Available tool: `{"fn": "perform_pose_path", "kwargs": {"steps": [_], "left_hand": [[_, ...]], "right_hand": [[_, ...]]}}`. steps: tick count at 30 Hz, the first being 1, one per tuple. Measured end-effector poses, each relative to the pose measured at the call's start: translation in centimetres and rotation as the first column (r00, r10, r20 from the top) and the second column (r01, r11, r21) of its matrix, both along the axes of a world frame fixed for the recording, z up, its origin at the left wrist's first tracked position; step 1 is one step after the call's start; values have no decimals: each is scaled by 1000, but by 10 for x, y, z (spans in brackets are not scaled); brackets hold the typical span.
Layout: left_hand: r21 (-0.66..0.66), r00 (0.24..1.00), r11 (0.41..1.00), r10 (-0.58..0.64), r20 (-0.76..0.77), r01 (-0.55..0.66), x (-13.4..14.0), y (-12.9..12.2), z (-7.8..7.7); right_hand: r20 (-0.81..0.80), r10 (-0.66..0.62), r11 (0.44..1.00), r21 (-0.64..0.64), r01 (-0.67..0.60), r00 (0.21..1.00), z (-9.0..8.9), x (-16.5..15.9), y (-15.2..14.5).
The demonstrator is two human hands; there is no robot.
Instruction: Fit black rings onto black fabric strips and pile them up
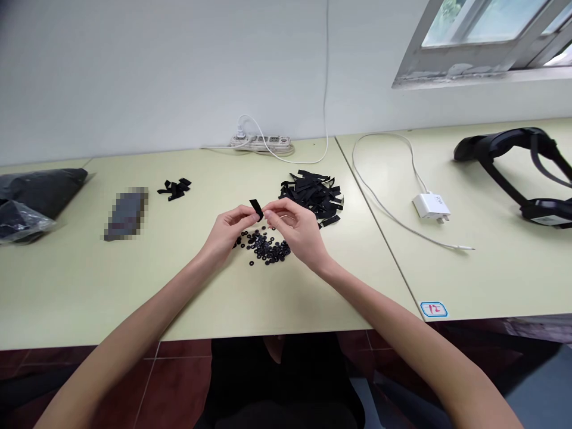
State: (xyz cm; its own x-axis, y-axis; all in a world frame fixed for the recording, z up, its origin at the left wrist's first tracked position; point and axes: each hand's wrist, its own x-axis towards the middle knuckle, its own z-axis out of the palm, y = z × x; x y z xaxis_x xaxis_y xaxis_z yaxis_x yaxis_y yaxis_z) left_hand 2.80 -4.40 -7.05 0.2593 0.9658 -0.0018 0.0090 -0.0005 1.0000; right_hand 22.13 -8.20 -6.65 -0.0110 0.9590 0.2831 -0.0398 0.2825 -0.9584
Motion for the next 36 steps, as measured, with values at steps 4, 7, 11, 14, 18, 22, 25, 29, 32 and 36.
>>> {"fn": "perform_pose_path", "kwargs": {"steps": [4,7,11,14,18,22,25,29,32,36], "left_hand": [[64,1000,998,-17,-24,18,-2,0,4],[67,999,997,-38,-23,39,-3,0,5],[59,997,996,-57,-46,60,-4,0,6],[66,995,994,-81,-57,85,-4,0,9],[73,991,989,-128,-51,131,-4,0,12],[70,988,985,-154,-17,155,-5,3,9],[78,986,983,-167,7,166,-7,6,6],[81,983,980,-182,-5,182,-10,7,5],[76,978,975,-206,-26,207,-9,6,7],[55,972,971,-230,-37,232,-7,4,10]], "right_hand": [[110,-3,998,70,-5,994,-1,-2,-3],[184,-53,994,104,34,981,-2,0,-3],[239,-82,990,132,52,967,-2,3,0],[214,-68,994,102,47,974,-1,4,2],[132,1,1000,-3,-1,991,0,5,4],[56,73,994,-88,-68,996,-2,8,7],[50,144,982,-132,-137,988,-4,10,9],[74,154,982,-123,-144,985,-2,10,9],[82,157,984,-101,-149,984,0,9,8],[94,192,978,-99,-183,977,-3,8,9]]}}
